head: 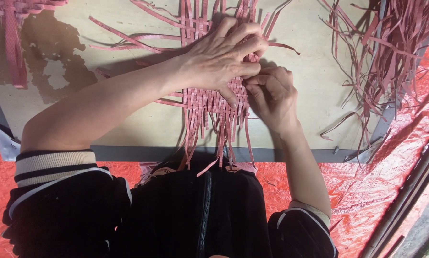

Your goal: Weaving thin pink plastic strips together on a board to create a flat woven object.

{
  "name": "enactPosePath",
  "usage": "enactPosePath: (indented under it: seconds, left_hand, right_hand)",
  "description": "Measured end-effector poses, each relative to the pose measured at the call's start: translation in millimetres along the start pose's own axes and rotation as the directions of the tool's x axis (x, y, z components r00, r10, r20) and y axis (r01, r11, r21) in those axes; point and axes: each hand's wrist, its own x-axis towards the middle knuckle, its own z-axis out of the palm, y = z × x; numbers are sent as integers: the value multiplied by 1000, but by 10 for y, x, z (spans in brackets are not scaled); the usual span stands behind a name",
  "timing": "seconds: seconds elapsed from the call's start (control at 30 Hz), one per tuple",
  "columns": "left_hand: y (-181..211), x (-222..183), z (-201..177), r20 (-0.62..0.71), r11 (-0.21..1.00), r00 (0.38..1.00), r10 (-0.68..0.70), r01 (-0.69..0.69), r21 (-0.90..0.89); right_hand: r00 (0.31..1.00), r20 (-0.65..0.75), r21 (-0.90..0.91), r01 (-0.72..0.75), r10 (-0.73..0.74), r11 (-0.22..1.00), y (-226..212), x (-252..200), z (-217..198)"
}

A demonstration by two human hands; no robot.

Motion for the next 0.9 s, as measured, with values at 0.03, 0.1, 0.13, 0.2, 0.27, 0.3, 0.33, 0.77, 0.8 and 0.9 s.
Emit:
enactPosePath:
  seconds: [0.03, 0.1, 0.13, 0.2, 0.27, 0.3, 0.33, 0.77, 0.8, 0.9]
  left_hand:
    - [-2, -10, -8, 0, 1000, 1000, 2, -2, -1]
    - [-9, -18, -28, -23, 1000, 1000, 7, -7, 17]
    - [-8, -13, -15, -24, 1000, 1000, 11, -10, 17]
    - [-14, -24, 9, -16, 1000, 1000, 8, -8, 11]
    - [-22, -27, 33, -9, 1000, 1000, 1, 0, 22]
    - [-21, -33, 50, -1, 1000, 1000, -5, 5, 29]
    - [-13, -36, 26, -1, 1000, 1000, -6, 6, 27]
    - [-12, -16, -38, -63, 1000, 998, 5, -4, 8]
    - [-11, -24, -33, -71, 1000, 997, 5, -4, 3]
    - [-15, -24, -35, -84, 1000, 996, 18, -19, -11]
  right_hand:
    - [1000, -2, -1, -2, 2, 1000, -46, 15, 26]
    - [986, -124, -127, -123, 108, 984, -137, 50, 69]
    - [986, -127, -130, -124, 108, 984, -116, 31, 73]
    - [979, -137, -150, -169, 149, 974, -76, 4, 99]
    - [989, -116, -111, -109, 96, 988, -76, 38, 50]
    - [994, -97, -71, -53, 46, 996, -79, 46, 30]
    - [994, -96, -70, -54, 47, 996, -61, 47, -1]
    - [1000, -3, 4, 31, -31, 1000, 17, 37, -79]
    - [999, 7, 7, -43, 43, 999, -7, 24, -107]
    - [1000, -26, 17, -16, 17, 1000, -9, -37, -77]
